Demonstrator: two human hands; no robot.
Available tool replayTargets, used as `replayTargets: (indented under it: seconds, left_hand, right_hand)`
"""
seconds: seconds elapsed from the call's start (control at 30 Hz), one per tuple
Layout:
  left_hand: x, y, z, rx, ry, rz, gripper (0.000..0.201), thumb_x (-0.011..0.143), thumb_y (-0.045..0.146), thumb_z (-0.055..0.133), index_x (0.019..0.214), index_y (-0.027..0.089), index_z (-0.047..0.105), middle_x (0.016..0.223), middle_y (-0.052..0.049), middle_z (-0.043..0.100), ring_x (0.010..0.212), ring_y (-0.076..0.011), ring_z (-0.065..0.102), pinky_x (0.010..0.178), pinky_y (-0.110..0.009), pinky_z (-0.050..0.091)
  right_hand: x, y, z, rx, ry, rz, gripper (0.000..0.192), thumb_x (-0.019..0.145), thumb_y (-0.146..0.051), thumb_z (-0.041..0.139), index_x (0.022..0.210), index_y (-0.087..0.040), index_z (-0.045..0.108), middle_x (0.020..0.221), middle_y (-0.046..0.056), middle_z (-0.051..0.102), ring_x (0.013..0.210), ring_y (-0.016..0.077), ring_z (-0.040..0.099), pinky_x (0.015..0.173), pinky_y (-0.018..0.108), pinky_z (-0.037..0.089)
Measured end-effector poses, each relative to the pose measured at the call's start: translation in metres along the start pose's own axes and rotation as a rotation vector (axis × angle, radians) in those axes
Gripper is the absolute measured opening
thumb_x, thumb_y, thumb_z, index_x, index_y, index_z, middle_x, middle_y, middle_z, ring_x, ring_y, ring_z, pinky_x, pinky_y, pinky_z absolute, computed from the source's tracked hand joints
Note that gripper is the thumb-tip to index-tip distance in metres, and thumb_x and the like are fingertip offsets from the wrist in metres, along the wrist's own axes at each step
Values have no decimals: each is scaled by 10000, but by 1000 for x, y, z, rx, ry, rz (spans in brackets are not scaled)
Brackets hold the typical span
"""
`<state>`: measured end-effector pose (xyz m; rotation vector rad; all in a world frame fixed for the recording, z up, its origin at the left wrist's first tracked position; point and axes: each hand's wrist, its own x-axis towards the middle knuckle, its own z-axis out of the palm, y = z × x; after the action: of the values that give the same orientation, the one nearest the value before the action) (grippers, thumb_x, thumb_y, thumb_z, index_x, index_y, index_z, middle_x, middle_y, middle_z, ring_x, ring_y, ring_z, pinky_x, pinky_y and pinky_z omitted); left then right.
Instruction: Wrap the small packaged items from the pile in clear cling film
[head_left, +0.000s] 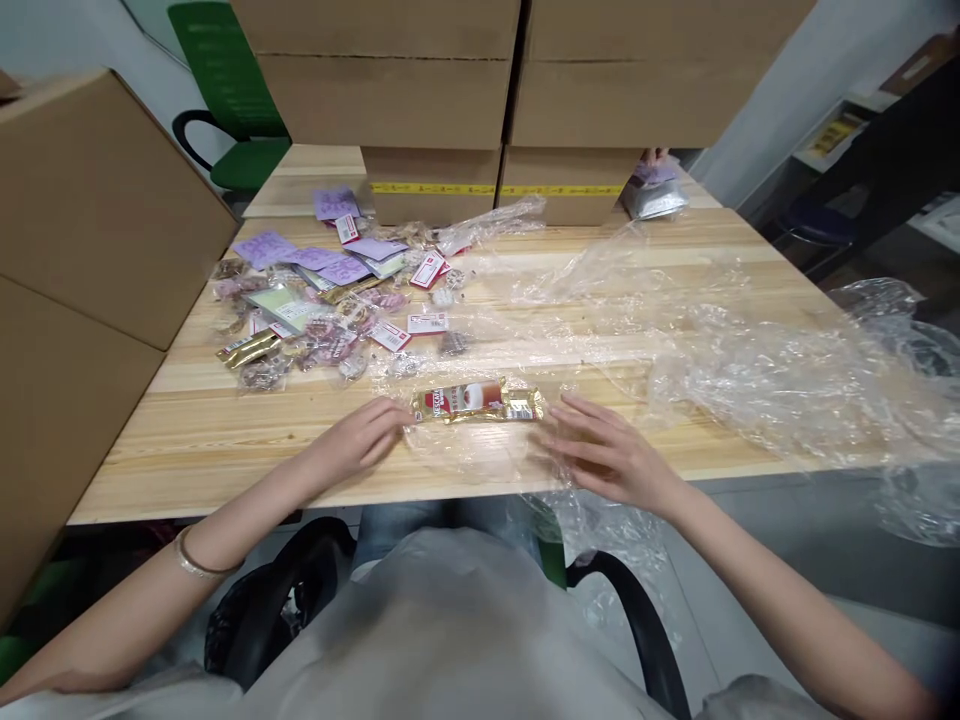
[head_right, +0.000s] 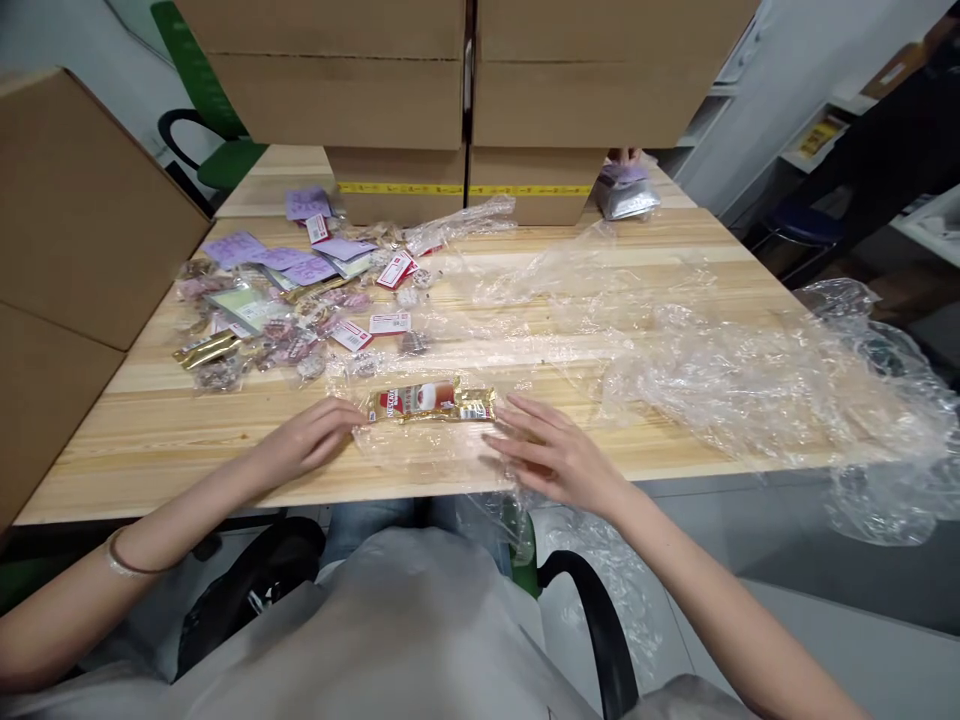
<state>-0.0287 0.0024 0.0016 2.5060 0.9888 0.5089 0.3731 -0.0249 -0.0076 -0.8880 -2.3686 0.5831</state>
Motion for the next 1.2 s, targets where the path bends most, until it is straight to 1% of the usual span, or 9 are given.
replayTargets:
  seconds: [0.13,0.37,0.57,0.73,0.8,0.9,1.0,1.1,1.2]
  left_hand:
    - [13,1,3,-230,89,-273,199,938,208,357,936,194,555,871,-42,586,830,-178,559,778,-308,457]
    - [27,10,0,-350,58,-396,183,835,374,573,821,204,505,671,51,395,612,-128,398,592,-233,328]
    - [32,5,3,-78,115,-587,472,940,494,380,594,196,500,538,12,453,555,-158,452,562,-260,300]
    - [42,12,-2,191,20,-676,354,917,423,461,856,158,688,737,-100,677,735,-287,637,702,-354,442]
    - [42,14,0,410,93,-597,303,919,325,487,1046,107,656,999,-197,686,944,-349,649,825,-452,471]
    - [39,14,9,527,160,-121,338,922,151,448,1234,118,574,1322,-210,573,1275,-330,511,1038,-502,408]
    - [38,15,17,384,-7,255,480,904,189,489,1381,139,469,1455,-160,489,1395,-282,396,1143,-460,345]
    - [45,17,20,307,-150,173,684,841,259,558,1478,119,350,1524,-178,396,1409,-325,369,1154,-494,330]
    - [54,13,17,243,-182,88,653,847,136,493,1485,159,359,1511,-149,425,1384,-288,413,1128,-462,374]
  right_hand:
    - [23,-6,17,353,87,337,230,957,-286,470,1065,-283,674,1020,37,719,960,210,671,863,414,533]
    - [60,4,32,411,292,638,252,872,-388,535,686,-220,509,671,-14,548,650,155,513,643,287,405]
    - [74,8,25,-51,216,830,580,938,-556,401,473,-217,333,436,-15,369,469,131,394,541,289,277]
    - [78,12,23,-446,81,922,420,922,-468,447,651,-186,601,592,59,594,599,214,559,574,301,321]
    - [74,12,23,-588,199,832,362,907,-444,482,948,-134,665,785,121,674,746,271,623,645,337,404]
    - [63,8,20,-683,342,446,551,900,-433,519,1306,-60,516,1201,237,620,1097,335,591,864,435,467]
    - [57,3,16,-508,72,42,728,878,-480,571,1475,-124,353,1509,191,402,1384,324,384,1092,497,366]
    - [57,5,17,-318,-209,-56,807,874,-464,589,1547,-181,244,1587,113,288,1467,286,249,1173,495,287]
    - [59,12,22,-252,-212,-17,658,906,-282,520,1527,-196,319,1552,99,360,1451,256,299,1162,492,324]
